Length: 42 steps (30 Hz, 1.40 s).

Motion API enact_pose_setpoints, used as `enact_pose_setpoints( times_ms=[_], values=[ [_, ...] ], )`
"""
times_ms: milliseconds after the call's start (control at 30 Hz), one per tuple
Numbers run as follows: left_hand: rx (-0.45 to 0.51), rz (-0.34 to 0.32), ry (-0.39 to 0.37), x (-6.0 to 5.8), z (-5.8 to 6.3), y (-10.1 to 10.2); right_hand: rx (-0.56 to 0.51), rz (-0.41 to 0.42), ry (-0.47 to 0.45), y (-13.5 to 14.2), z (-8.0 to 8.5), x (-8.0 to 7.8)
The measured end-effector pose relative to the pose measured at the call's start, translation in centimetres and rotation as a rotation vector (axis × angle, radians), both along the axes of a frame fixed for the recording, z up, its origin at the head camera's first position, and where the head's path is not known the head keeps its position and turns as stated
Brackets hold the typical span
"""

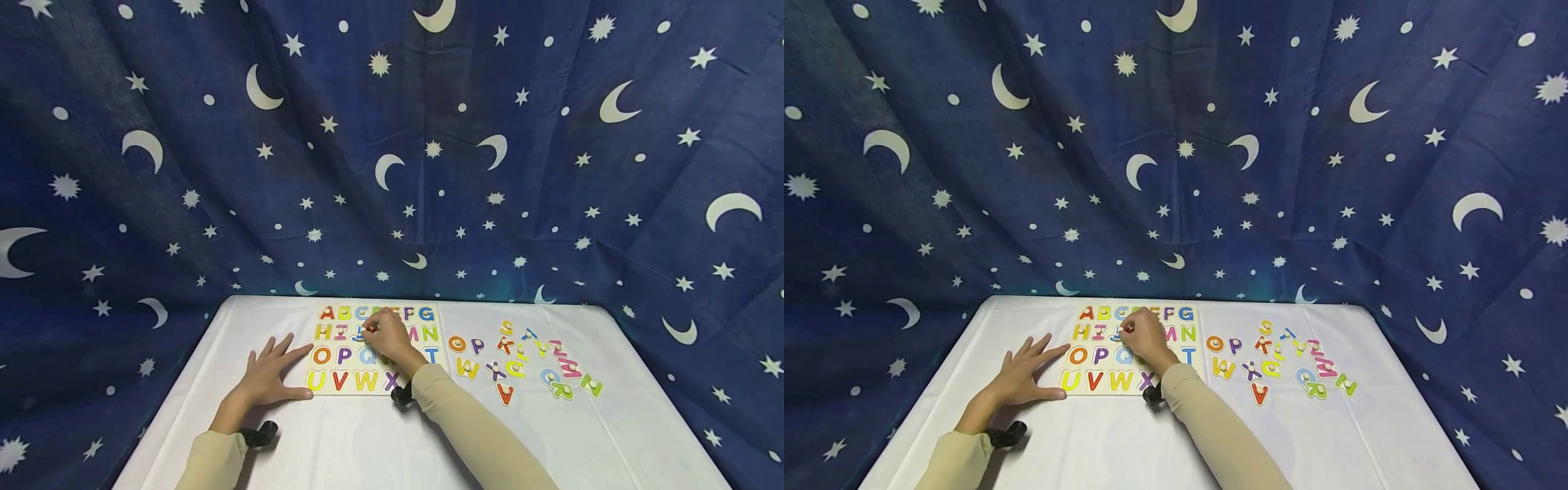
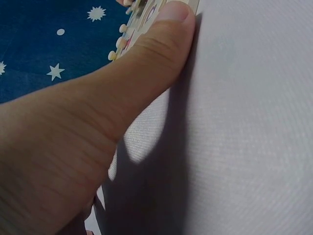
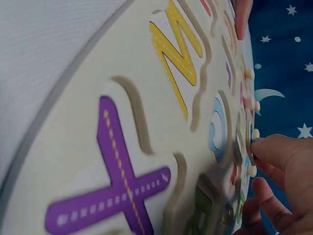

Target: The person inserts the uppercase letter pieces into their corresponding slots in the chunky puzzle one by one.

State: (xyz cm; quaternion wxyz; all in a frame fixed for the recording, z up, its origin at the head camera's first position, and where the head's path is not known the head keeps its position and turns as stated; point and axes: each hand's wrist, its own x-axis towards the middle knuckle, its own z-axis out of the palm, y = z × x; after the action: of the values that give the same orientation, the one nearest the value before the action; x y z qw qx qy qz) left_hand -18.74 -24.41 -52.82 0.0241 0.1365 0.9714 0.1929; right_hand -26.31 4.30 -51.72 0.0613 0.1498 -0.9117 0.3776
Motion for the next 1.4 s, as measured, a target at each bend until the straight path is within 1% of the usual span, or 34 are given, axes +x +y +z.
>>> enact_pose_setpoints(
  times_ms=[300, 567, 867, 1067, 1167, 1267, 1333, 1400],
  values=[
    [0.007, -0.003, -0.009, 0.0, 0.1, 0.0, 0.074, -0.049, 0.05, -1.0, -0.7, -0.1],
    [0.008, -0.001, -0.008, 0.0, 0.2, 0.0, 0.103, -0.092, 0.036, -1.5, -1.1, -0.3],
    [0.005, 0.003, -0.021, 0.1, 0.2, 0.1, 0.115, -0.11, 0.052, -1.6, -1.4, -0.3],
    [0.007, 0.004, -0.017, 0.0, 0.3, 0.2, 0.109, -0.103, 0.045, -1.5, -1.2, -0.2],
    [0.014, 0.007, -0.024, -0.1, 0.1, 0.2, 0.106, -0.093, 0.04, -1.3, -1.1, -0.2],
    [0.016, 0.011, -0.031, -0.2, 0.0, 0.2, 0.065, -0.063, 0.024, -1.0, -1.1, -0.2],
    [0.01, 0.013, -0.029, -0.1, 0.0, 0.2, 0.023, -0.031, 0.006, -0.6, -0.9, -0.2],
    [0.011, 0.014, -0.024, 0.0, 0.2, 0.2, -0.015, 0.007, 0.008, -0.1, -0.6, -0.2]
  ],
)
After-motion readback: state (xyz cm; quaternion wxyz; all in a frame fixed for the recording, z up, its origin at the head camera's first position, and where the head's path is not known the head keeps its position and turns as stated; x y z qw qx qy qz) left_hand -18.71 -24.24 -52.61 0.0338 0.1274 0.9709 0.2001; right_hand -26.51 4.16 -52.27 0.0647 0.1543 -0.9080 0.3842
